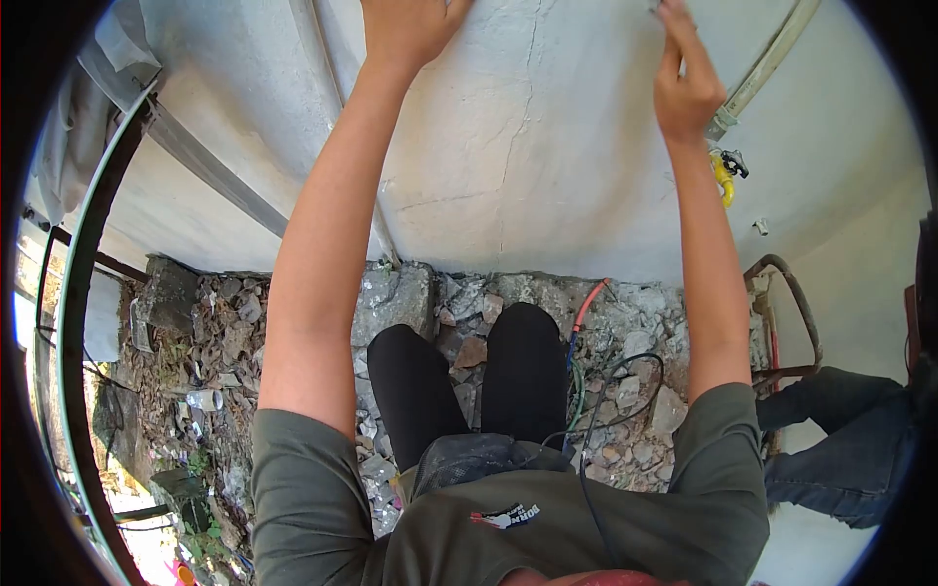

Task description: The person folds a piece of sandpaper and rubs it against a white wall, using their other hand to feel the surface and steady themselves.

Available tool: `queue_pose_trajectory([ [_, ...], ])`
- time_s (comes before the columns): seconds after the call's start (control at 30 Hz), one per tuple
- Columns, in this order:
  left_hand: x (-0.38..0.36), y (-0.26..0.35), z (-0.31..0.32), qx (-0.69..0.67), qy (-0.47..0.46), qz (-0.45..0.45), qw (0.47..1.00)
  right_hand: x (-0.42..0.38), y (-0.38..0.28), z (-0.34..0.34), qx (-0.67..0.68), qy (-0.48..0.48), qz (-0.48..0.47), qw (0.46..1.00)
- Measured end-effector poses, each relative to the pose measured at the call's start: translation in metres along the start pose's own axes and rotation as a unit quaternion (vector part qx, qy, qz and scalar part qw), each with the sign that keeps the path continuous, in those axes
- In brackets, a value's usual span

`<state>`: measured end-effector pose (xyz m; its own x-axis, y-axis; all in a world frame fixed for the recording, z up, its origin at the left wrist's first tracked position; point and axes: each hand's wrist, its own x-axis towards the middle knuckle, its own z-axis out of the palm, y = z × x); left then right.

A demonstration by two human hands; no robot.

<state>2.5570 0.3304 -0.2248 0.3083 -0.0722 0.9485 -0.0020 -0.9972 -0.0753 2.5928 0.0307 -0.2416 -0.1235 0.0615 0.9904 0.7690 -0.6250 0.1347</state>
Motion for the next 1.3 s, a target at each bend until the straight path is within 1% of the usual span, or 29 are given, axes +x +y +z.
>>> queue_pose_trajectory([
  [0.07, 0.0, 0.0, -0.001, 0.004, -0.003, -0.002, 1.0, 0.058, -0.002, 0.011, 0.011, 0.032, 0.001, 0.999],
  [0.1, 0.0, 0.001, -0.001, 0.007, -0.008, -0.003, 1.0, 0.063, 0.007, 0.021, 0.01, 0.035, 0.0, 0.999],
  [0.17, 0.001, 0.001, -0.002, 0.002, -0.008, -0.001, 1.0, 0.071, 0.021, 0.04, -0.031, 0.017, -0.031, 0.999],
  [0.23, 0.0, 0.001, -0.004, -0.004, -0.009, -0.003, 1.0, 0.044, 0.008, 0.05, -0.039, 0.036, -0.034, 0.998],
  [0.27, 0.002, 0.001, -0.005, -0.009, -0.011, -0.004, 1.0, 0.021, 0.005, 0.052, -0.027, 0.02, -0.039, 0.999],
  [0.3, 0.0, 0.002, -0.006, -0.014, -0.015, -0.005, 1.0, -0.007, 0.0, 0.051, -0.015, 0.001, -0.042, 0.999],
  [0.37, -0.002, 0.002, -0.007, -0.017, -0.012, -0.004, 1.0, -0.05, -0.02, 0.04, 0.019, -0.076, -0.07, 0.994],
  [0.4, 0.0, 0.002, -0.008, -0.017, -0.012, -0.004, 1.0, -0.051, -0.021, 0.036, 0.018, -0.071, -0.074, 0.995],
  [0.47, 0.0, 0.002, -0.009, -0.018, -0.012, -0.005, 1.0, -0.055, -0.018, 0.025, 0.056, -0.132, -0.101, 0.984],
  [0.5, 0.001, 0.002, -0.008, -0.019, -0.015, -0.009, 1.0, -0.037, -0.015, 0.023, 0.058, -0.099, -0.11, 0.987],
  [0.57, 0.002, 0.0, -0.005, -0.012, -0.009, -0.006, 1.0, 0.012, -0.008, 0.02, 0.021, -0.022, -0.109, 0.994],
  [0.6, 0.0, 0.001, -0.003, -0.007, -0.003, -0.004, 1.0, 0.026, -0.005, 0.015, -0.024, -0.042, -0.021, 0.999],
  [0.63, 0.0, 0.002, -0.006, -0.008, -0.006, -0.01, 1.0, 0.068, -0.012, 0.015, 0.017, -0.003, -0.069, 0.997],
  [0.73, 0.0, 0.002, -0.003, 0.002, -0.004, -0.01, 1.0, 0.079, 0.012, 0.039, 0.022, -0.008, -0.028, 0.999],
  [0.77, 0.002, 0.002, -0.003, 0.002, -0.001, -0.009, 1.0, 0.065, 0.011, 0.042, 0.021, -0.006, -0.03, 0.999],
  [0.83, 0.001, 0.002, -0.005, -0.002, -0.013, -0.014, 1.0, 0.004, 0.004, 0.051, -0.051, -0.072, 0.019, 0.996],
  [0.87, 0.001, 0.001, -0.005, -0.002, -0.008, -0.016, 1.0, -0.01, -0.009, 0.05, 0.026, -0.033, -0.07, 0.997],
  [0.93, 0.0, 0.0, -0.005, -0.004, -0.015, -0.01, 1.0, -0.065, -0.024, 0.039, 0.034, -0.121, -0.087, 0.988],
  [0.97, 0.001, 0.001, -0.008, -0.009, -0.016, -0.009, 1.0, -0.077, -0.027, 0.034, 0.048, -0.155, -0.103, 0.981],
  [1.07, 0.0, 0.002, -0.009, -0.011, -0.013, -0.007, 1.0, -0.046, -0.026, 0.019, 0.079, -0.142, -0.114, 0.98],
  [1.13, -0.001, 0.002, -0.009, -0.009, -0.014, -0.006, 1.0, 0.006, -0.024, 0.018, 0.057, -0.058, -0.1, 0.992],
  [1.17, -0.001, 0.003, -0.01, -0.007, -0.02, -0.011, 1.0, 0.031, -0.022, 0.015, 0.054, -0.06, -0.1, 0.992],
  [1.23, -0.003, 0.002, -0.006, -0.016, -0.023, -0.012, 1.0, 0.071, -0.015, 0.016, 0.001, -0.019, -0.063, 0.998],
  [1.3, -0.006, -0.004, -0.002, -0.067, 0.05, 0.028, 0.996, 0.052, 0.004, 0.028, -0.017, -0.028, -0.067, 0.997],
])
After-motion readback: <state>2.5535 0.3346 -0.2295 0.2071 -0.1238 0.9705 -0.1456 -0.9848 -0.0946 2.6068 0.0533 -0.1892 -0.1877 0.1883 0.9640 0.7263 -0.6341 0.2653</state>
